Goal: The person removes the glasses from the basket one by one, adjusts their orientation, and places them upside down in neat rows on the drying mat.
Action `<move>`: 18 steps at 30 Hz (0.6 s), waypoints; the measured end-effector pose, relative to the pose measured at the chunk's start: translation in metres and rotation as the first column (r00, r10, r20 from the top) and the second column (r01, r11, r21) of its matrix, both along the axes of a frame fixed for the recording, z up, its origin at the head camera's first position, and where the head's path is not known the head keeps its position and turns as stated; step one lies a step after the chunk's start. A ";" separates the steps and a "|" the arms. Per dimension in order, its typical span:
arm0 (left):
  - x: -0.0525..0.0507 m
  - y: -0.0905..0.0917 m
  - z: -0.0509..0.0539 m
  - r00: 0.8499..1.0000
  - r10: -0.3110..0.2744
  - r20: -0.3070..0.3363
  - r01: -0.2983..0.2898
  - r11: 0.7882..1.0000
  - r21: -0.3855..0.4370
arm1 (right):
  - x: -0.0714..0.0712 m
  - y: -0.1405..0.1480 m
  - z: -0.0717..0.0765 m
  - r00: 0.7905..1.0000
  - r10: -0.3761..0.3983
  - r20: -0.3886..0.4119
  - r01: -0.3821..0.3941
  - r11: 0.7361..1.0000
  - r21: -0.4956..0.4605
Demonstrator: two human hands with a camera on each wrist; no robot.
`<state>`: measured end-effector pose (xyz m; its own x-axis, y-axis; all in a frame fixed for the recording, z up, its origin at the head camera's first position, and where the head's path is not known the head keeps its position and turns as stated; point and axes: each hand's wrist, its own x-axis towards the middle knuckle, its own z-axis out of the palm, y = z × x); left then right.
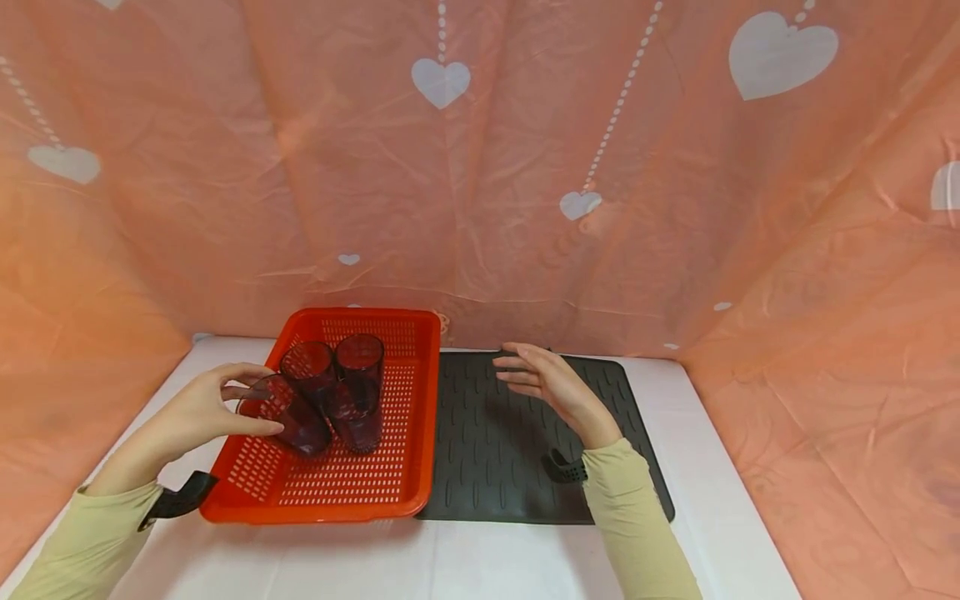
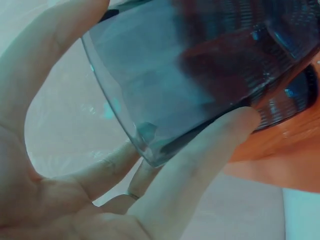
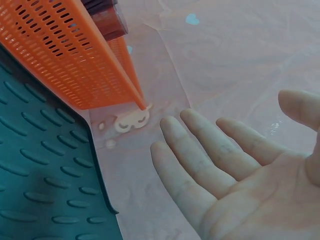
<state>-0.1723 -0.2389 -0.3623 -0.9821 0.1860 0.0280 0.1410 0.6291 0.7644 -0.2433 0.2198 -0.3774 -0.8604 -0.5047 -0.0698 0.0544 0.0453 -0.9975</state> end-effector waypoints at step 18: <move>0.024 -0.030 0.005 0.990 0.142 0.003 -0.140 0.974 0.180 | 0.004 -0.008 0.011 0.999 -0.048 0.003 0.049 0.998 -0.050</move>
<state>-0.1484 -0.2688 -0.3576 -0.9976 0.0371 0.0583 0.0690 0.4958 0.8657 -0.2398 0.2121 -0.3667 -0.8839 -0.4653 -0.0468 0.0568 -0.0076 -0.9984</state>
